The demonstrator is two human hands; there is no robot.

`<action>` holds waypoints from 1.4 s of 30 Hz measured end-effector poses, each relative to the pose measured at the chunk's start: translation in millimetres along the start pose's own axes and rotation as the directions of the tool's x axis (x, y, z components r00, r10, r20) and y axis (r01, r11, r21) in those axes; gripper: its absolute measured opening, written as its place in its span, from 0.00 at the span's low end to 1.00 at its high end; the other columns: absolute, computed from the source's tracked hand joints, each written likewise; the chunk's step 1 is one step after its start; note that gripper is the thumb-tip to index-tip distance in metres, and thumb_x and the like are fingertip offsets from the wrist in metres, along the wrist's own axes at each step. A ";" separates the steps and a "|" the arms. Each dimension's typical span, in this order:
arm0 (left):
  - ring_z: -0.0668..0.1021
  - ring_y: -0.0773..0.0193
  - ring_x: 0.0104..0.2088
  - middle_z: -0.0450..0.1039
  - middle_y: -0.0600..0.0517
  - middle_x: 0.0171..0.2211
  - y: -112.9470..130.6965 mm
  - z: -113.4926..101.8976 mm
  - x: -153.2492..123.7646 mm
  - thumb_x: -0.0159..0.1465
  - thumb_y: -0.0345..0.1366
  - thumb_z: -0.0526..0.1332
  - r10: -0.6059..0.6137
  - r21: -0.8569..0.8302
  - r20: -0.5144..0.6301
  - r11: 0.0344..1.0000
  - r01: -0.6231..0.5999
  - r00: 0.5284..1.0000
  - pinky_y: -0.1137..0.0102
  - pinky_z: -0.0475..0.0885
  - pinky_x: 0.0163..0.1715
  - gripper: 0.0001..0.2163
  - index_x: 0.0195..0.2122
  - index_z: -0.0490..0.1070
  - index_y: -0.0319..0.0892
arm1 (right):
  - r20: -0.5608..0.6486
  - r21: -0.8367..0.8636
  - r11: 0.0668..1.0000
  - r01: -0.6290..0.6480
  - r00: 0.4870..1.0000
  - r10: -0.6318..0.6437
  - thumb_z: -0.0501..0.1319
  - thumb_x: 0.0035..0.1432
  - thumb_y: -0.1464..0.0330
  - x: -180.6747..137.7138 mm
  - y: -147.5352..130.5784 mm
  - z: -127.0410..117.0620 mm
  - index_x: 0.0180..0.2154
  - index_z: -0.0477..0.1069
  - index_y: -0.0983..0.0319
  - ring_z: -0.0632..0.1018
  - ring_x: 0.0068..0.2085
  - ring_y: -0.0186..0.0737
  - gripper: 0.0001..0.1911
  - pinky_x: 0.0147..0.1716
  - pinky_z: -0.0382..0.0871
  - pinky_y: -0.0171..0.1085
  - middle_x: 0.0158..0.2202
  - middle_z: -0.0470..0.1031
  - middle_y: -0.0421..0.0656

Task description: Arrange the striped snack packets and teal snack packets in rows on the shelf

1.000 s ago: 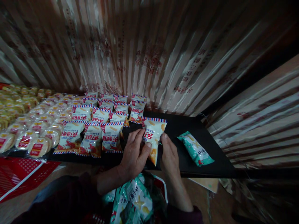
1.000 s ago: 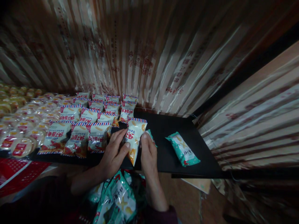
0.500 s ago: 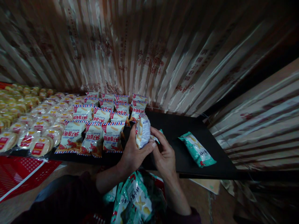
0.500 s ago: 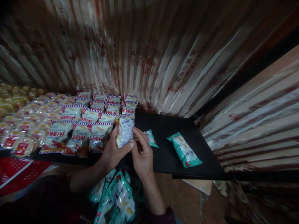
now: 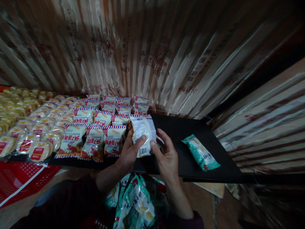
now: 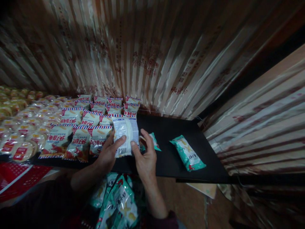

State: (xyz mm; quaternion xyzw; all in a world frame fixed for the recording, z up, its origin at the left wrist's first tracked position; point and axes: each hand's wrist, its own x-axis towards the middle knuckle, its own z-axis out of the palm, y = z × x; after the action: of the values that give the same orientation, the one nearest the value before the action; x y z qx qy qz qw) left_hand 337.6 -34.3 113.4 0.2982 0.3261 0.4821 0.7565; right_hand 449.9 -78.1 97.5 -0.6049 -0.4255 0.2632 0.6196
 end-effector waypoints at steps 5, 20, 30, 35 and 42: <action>0.77 0.50 0.51 0.75 0.45 0.50 1.3 -0.8 2.3 0.50 0.41 0.71 -0.051 -0.102 0.029 0.993 0.053 0.998 0.58 0.71 0.51 0.31 0.54 0.66 0.42 | 0.051 0.063 0.988 -0.140 0.989 0.137 0.64 0.53 0.54 1.4 0.4 1.6 0.55 0.66 0.60 0.74 0.53 0.48 0.31 0.51 0.70 0.46 0.55 0.73 0.49; 0.78 0.52 0.48 0.78 0.46 0.46 -8.0 -6.4 13.3 0.51 0.46 0.70 -0.077 -0.041 -0.014 0.996 0.076 0.997 0.59 0.71 0.50 0.26 0.49 0.71 0.40 | -0.047 0.004 0.998 -0.069 0.997 0.069 0.59 0.57 0.54 4.7 9.3 1.7 0.51 0.68 0.61 0.77 0.44 0.43 0.24 0.43 0.72 0.41 0.45 0.77 0.47; 0.77 0.52 0.49 0.77 0.48 0.47 -14.4 -9.3 18.4 0.54 0.44 0.65 -0.066 0.019 -0.005 0.998 0.066 0.998 0.60 0.73 0.49 0.19 0.46 0.70 0.43 | -0.007 -0.545 0.745 0.385 0.886 -0.464 0.56 0.61 0.67 7.1 13.4 -5.7 0.40 0.75 0.57 0.74 0.44 0.44 0.10 0.43 0.69 0.44 0.40 0.74 0.46; 0.74 0.53 0.54 0.74 0.49 0.52 -16.3 -9.4 18.0 0.56 0.44 0.65 0.007 -0.030 0.016 1.000 -0.006 1.000 0.62 0.71 0.51 0.23 0.52 0.67 0.44 | 0.045 -0.543 0.732 0.411 0.885 -0.463 0.54 0.63 0.67 6.5 11.1 -3.2 0.45 0.74 0.57 0.75 0.46 0.45 0.13 0.47 0.68 0.46 0.42 0.77 0.46; 0.67 0.53 0.61 0.66 0.46 0.60 -7.0 -7.0 13.1 0.64 0.47 0.57 0.088 0.092 0.102 0.991 -0.097 0.991 0.61 0.66 0.56 0.22 0.56 0.64 0.43 | 0.069 -0.353 0.917 0.188 0.982 -0.175 0.52 0.64 0.58 -0.7 8.8 -1.7 0.62 0.59 0.59 0.75 0.53 0.47 0.27 0.50 0.70 0.45 0.57 0.70 0.50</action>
State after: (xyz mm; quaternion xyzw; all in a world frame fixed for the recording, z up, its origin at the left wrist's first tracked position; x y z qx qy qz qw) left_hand 340.1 -23.7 101.0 0.3727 0.2974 0.4852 0.7330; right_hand 452.6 -78.5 89.0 -0.6606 -0.5315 0.1336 0.5131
